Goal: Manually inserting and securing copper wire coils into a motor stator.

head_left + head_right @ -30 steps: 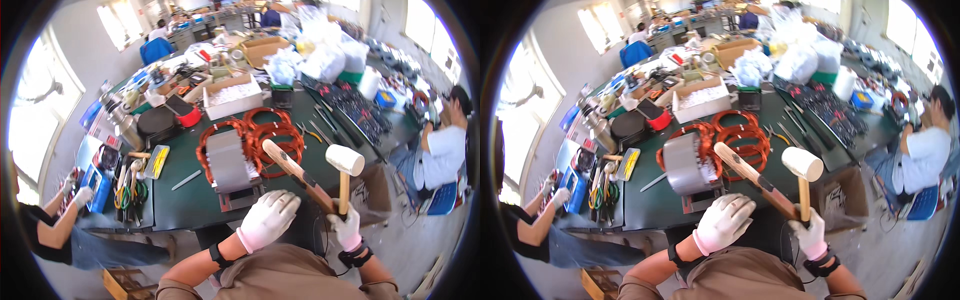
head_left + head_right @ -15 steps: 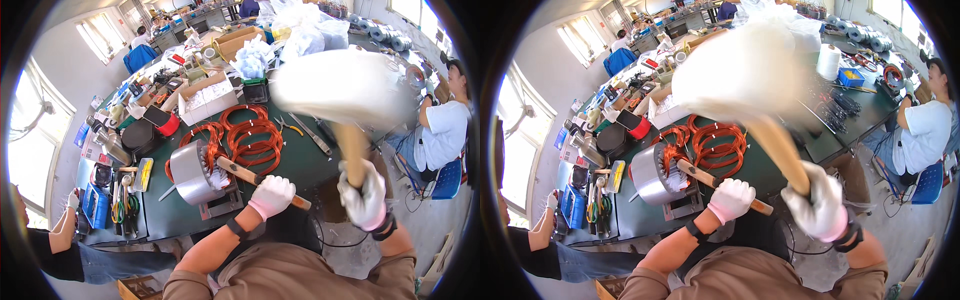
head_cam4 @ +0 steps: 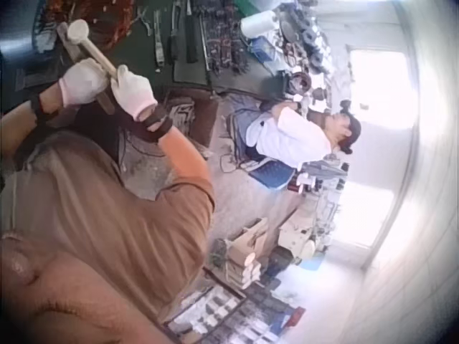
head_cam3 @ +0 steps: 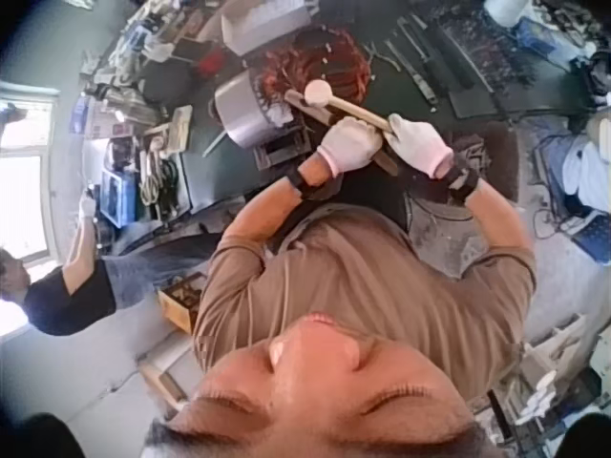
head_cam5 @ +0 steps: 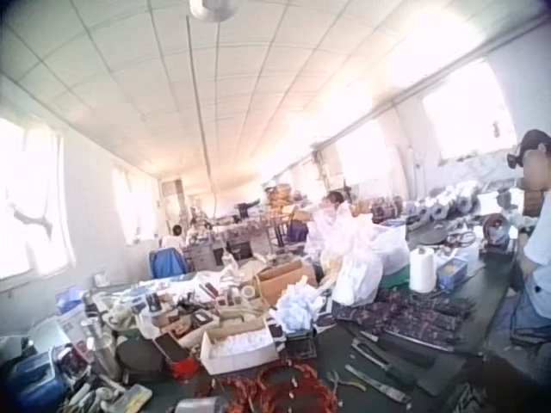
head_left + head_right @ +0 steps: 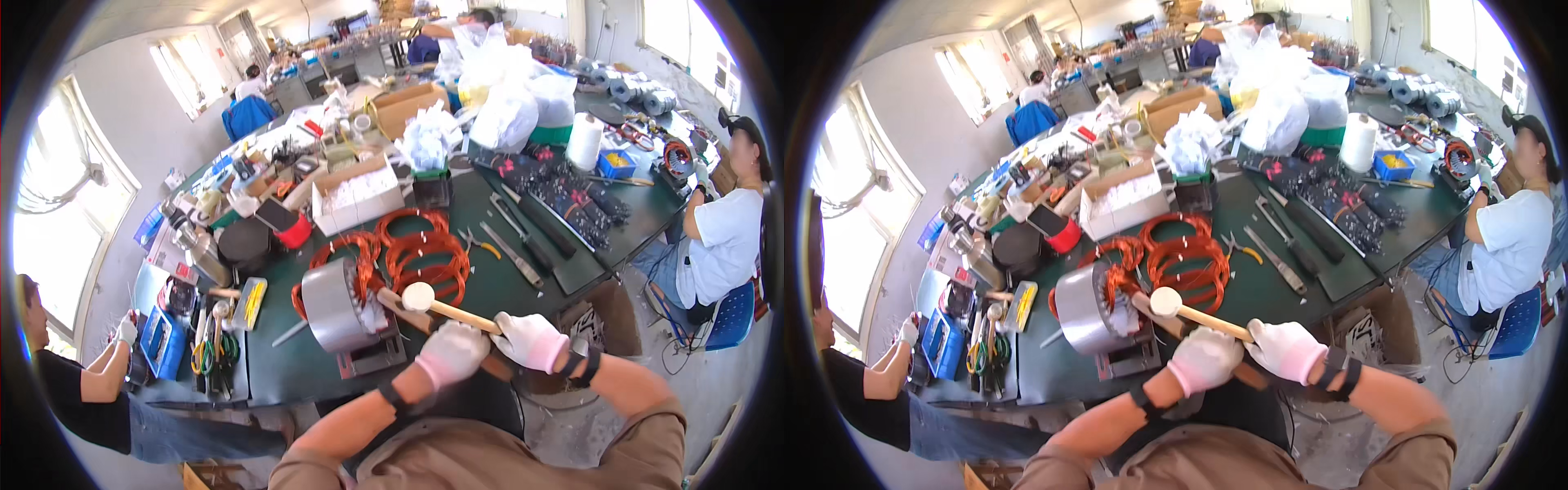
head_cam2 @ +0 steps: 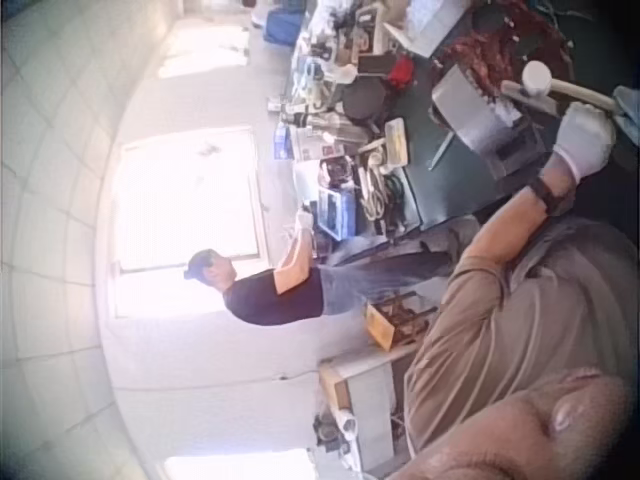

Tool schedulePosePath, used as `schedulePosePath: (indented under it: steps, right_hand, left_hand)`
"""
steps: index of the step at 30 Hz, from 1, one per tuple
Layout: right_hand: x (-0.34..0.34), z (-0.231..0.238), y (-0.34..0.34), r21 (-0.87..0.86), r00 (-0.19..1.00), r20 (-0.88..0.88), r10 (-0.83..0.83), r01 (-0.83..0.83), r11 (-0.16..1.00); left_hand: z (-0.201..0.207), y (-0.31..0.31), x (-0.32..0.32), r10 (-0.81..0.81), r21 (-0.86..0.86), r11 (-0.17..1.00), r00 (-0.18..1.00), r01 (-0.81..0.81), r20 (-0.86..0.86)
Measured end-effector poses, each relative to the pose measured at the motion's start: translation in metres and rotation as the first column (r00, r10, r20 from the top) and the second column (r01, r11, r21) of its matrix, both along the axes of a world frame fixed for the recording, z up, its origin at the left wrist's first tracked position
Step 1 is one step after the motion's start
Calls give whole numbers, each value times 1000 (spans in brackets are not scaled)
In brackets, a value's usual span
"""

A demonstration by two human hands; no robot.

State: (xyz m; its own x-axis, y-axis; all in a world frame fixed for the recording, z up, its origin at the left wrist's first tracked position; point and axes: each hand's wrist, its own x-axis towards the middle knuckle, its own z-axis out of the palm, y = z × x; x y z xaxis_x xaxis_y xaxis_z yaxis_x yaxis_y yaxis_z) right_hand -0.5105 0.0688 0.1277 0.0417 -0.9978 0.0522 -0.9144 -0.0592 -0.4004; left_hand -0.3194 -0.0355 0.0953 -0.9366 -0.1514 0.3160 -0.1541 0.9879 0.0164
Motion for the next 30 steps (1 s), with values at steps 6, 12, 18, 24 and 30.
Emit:
schedulePosePath:
  steps: [6, 12, 18, 24, 30]
  right_hand:
    - [-38, 7, 4, -225, 937, 158, -310, 340, 913]
    - [-98, -1, -8, -584, 809, -187, -557, 365, 726]
    - [47, 20, -57, -357, 947, 312, -78, 192, 914]
    - [134, 20, -130, 131, 636, 727, -258, 241, 962]
    - [129, -50, -157, 194, 24, 978, -206, 250, 948]
  left_hand:
    - [120, 9, 76, -146, 158, 962, 911, 221, -386]
    - [100, -6, 252, 800, 788, 595, 25, -157, -600]
    - [47, -13, 332, 970, 996, 88, -226, -18, -90]
    - [34, -54, 267, 900, 936, 223, 425, -271, -92]
    - [7, -92, 201, 824, 739, 533, 452, -413, -342]
